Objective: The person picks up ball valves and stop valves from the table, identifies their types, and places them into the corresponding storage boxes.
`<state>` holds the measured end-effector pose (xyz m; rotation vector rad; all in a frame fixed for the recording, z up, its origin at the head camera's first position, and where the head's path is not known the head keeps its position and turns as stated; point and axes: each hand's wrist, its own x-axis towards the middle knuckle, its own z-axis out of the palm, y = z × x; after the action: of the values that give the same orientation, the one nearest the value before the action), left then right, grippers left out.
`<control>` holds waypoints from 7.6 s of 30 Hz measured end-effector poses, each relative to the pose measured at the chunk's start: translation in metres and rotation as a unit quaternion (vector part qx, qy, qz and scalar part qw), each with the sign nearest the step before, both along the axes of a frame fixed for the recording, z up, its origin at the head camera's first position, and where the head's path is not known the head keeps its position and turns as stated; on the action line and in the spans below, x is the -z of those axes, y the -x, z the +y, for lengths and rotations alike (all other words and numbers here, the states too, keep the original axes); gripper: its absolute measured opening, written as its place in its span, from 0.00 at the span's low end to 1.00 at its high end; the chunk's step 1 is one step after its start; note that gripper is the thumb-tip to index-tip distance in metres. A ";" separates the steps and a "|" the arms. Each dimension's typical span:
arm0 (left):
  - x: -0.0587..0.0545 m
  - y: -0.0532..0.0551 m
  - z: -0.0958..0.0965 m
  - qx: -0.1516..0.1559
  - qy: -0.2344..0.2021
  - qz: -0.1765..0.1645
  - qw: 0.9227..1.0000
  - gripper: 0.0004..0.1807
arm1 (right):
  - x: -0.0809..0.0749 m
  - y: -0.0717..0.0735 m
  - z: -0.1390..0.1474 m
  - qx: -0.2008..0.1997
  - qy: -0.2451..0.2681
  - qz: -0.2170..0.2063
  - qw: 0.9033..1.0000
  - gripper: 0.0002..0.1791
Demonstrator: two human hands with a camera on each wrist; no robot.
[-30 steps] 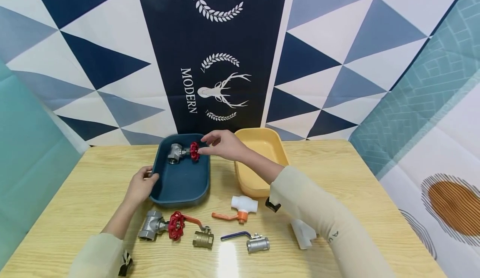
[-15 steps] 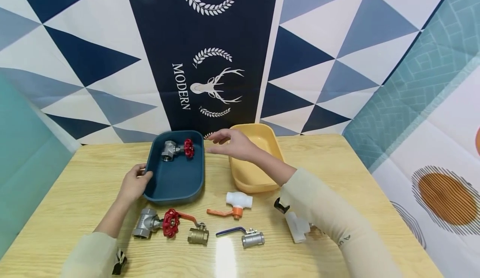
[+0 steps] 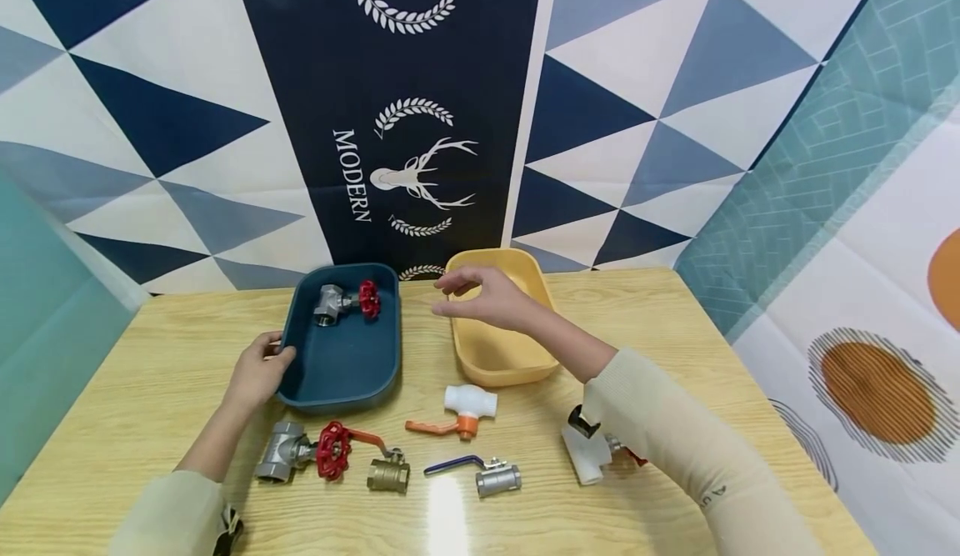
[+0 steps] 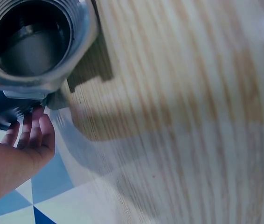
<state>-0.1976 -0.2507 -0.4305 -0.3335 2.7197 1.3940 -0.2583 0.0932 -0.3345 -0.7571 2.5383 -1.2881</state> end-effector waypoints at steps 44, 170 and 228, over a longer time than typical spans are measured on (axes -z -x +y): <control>-0.004 -0.004 0.001 0.016 0.027 -0.012 0.999 0.31 | 0.019 -0.051 0.114 0.000 -0.012 -0.031 0.999 0.23; -0.002 -0.003 0.002 0.018 0.038 -0.005 0.999 0.31 | 0.101 -0.116 0.192 -0.013 -0.091 -0.055 0.994 0.21; -0.003 -0.003 0.004 0.015 0.022 -0.004 1.000 0.30 | 0.043 -0.092 0.139 0.043 -0.092 0.030 0.994 0.22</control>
<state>-0.1947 -0.2472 -0.4277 -0.2976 2.7412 1.3246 -0.1662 0.2320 -0.3778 -0.6645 2.7177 -1.0516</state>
